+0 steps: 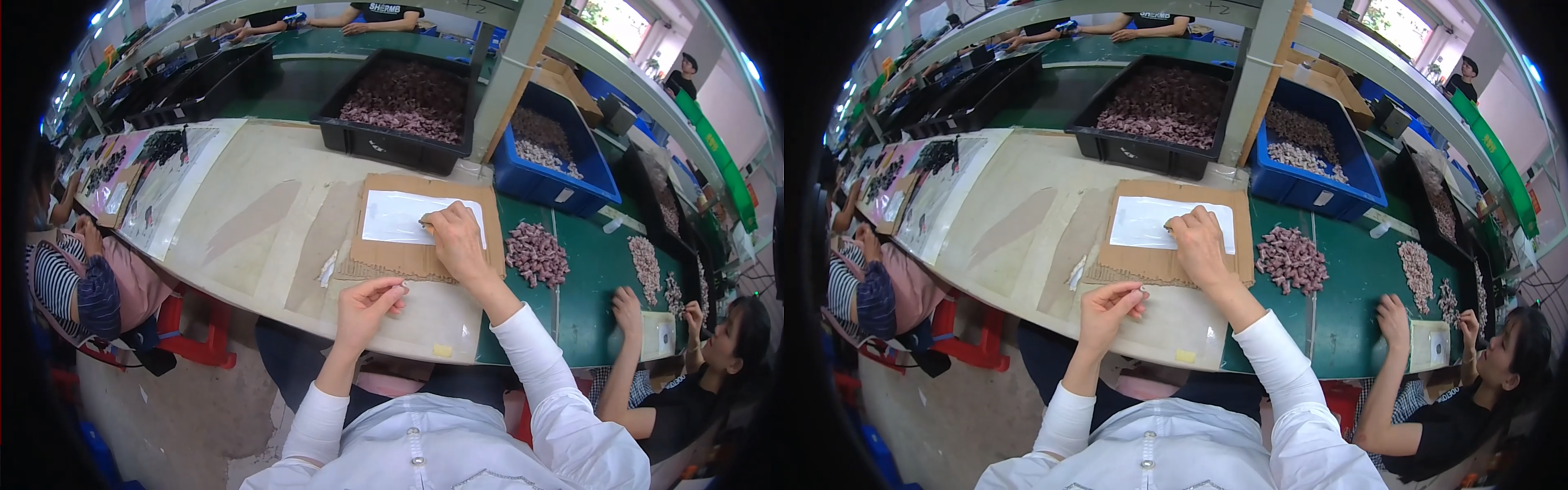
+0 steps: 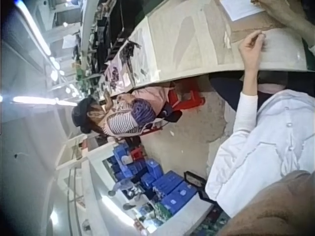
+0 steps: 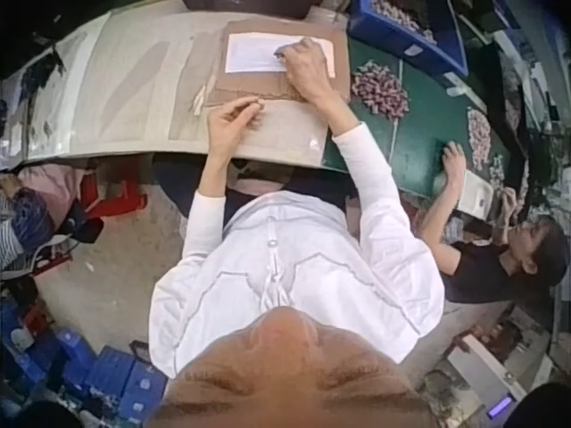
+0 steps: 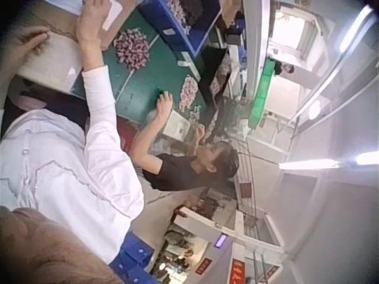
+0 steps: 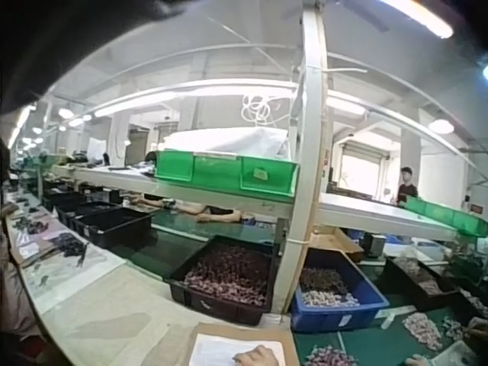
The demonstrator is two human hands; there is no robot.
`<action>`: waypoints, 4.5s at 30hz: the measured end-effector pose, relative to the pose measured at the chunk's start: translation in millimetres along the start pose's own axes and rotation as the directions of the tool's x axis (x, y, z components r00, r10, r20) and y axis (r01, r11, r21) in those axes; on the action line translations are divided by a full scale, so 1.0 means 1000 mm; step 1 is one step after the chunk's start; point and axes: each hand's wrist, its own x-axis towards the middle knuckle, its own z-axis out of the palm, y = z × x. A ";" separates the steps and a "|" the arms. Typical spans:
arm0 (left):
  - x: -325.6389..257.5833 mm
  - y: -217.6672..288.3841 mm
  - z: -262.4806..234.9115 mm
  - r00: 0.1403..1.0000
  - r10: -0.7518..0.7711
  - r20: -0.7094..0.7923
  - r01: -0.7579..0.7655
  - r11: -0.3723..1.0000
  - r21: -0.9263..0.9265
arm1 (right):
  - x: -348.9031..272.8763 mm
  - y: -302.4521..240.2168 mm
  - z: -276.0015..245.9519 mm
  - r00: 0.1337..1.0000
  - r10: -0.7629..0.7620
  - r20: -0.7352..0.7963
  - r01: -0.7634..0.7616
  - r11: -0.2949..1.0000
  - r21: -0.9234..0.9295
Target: Assembling small plastic components by hand at a factory workbench.
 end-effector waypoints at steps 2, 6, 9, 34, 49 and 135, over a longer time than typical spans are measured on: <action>0.000 0.000 -0.001 0.999 -0.011 0.034 0.011 1.000 -0.004 | 0.001 0.002 0.006 1.000 -0.010 0.013 0.011 1.000 -0.024; -0.001 -0.001 -0.002 1.000 0.006 0.015 -0.006 1.000 0.007 | 0.000 0.004 0.011 0.999 -0.019 0.039 0.022 0.997 -0.071; 0.000 -0.002 -0.003 0.998 0.056 -0.007 -0.056 0.998 0.012 | 0.000 0.007 0.013 0.999 -0.006 0.040 0.009 0.996 -0.088; 0.003 -0.004 -0.004 0.997 -0.026 -0.077 0.017 0.994 -0.107 | -0.047 -0.047 -0.025 0.853 0.399 0.336 -0.511 0.514 0.689; 0.002 -0.005 -0.006 0.999 0.012 -0.049 -0.018 0.992 -0.126 | -0.050 -0.052 -0.023 0.955 0.257 0.148 -0.293 0.739 0.606; 0.097 0.078 0.163 0.785 -0.159 0.598 -0.139 0.896 0.421 | -0.219 0.176 -0.216 0.526 0.698 -0.485 -0.849 0.460 -0.258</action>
